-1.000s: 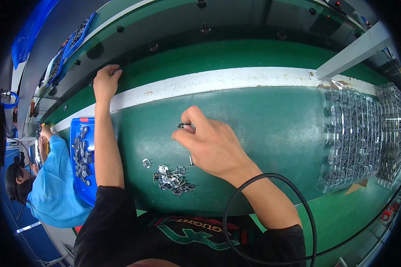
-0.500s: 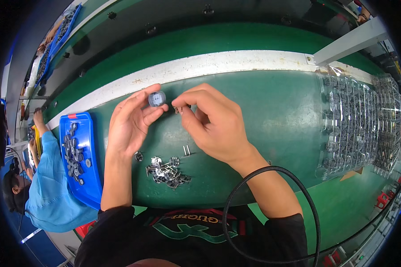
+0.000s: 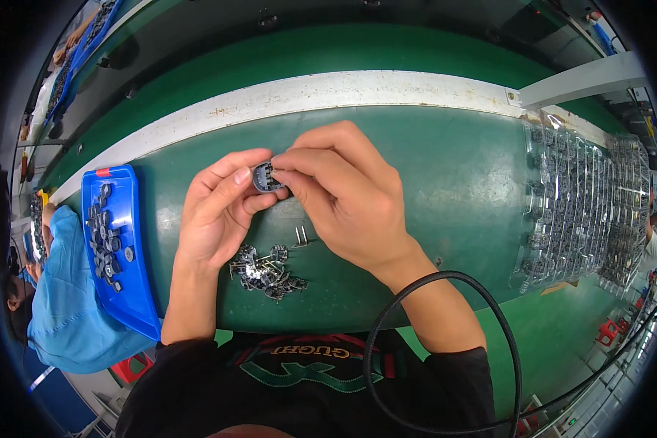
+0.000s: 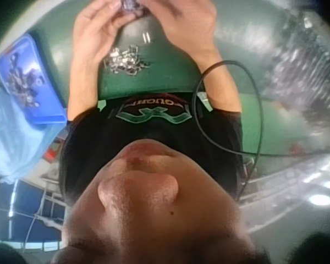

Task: The person assembles electronic components by fitting circuit boards into plastic housings by hand and placing the assembled units onto a conveyor belt.

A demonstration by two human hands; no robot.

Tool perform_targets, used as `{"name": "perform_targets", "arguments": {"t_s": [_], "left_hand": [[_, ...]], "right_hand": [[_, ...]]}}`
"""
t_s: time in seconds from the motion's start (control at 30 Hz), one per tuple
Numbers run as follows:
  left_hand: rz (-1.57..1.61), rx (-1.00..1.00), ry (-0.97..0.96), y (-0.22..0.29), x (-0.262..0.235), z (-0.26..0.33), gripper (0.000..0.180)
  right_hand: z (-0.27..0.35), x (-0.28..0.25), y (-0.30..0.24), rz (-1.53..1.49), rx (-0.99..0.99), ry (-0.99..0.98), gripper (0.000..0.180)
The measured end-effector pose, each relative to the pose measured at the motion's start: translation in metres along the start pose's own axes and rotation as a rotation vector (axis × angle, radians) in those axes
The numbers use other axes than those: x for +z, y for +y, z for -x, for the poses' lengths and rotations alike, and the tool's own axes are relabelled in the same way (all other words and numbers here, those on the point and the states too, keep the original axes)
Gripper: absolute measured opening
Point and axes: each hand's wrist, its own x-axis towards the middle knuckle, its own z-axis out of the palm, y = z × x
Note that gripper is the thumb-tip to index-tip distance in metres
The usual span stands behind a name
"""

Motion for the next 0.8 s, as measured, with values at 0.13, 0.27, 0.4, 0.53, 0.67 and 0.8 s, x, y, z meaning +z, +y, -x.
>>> {"name": "perform_targets", "arguments": {"t_s": [0.13, 0.27, 0.4, 0.53, 0.67, 0.8], "left_hand": [[-0.064, 0.024, 0.047, -0.005, 0.0, 0.001, 0.029], [-0.057, 0.018, 0.034, -0.005, 0.003, 0.001, 0.029], [-0.087, 0.031, 0.065, -0.006, 0.002, 0.002, 0.027], [-0.085, 0.021, 0.044, -0.008, -0.002, 0.002, 0.026], [-0.102, 0.036, 0.042, -0.006, 0.002, 0.004, 0.027], [-0.252, 0.121, 0.091, -0.004, 0.007, 0.001, 0.03]], "right_hand": [[0.001, 0.002, -0.001, 0.075, -0.068, -0.033, 0.016], [0.004, 0.004, 0.001, 0.145, -0.071, -0.04, 0.014], [0.005, 0.007, 0.004, 0.18, -0.12, 0.0, 0.012], [0.008, 0.008, 0.005, 0.245, -0.213, 0.004, 0.014], [0.011, 0.012, 0.006, 0.243, -0.202, 0.017, 0.016], [0.013, 0.012, 0.007, 0.209, -0.162, 0.015, 0.02]]}}
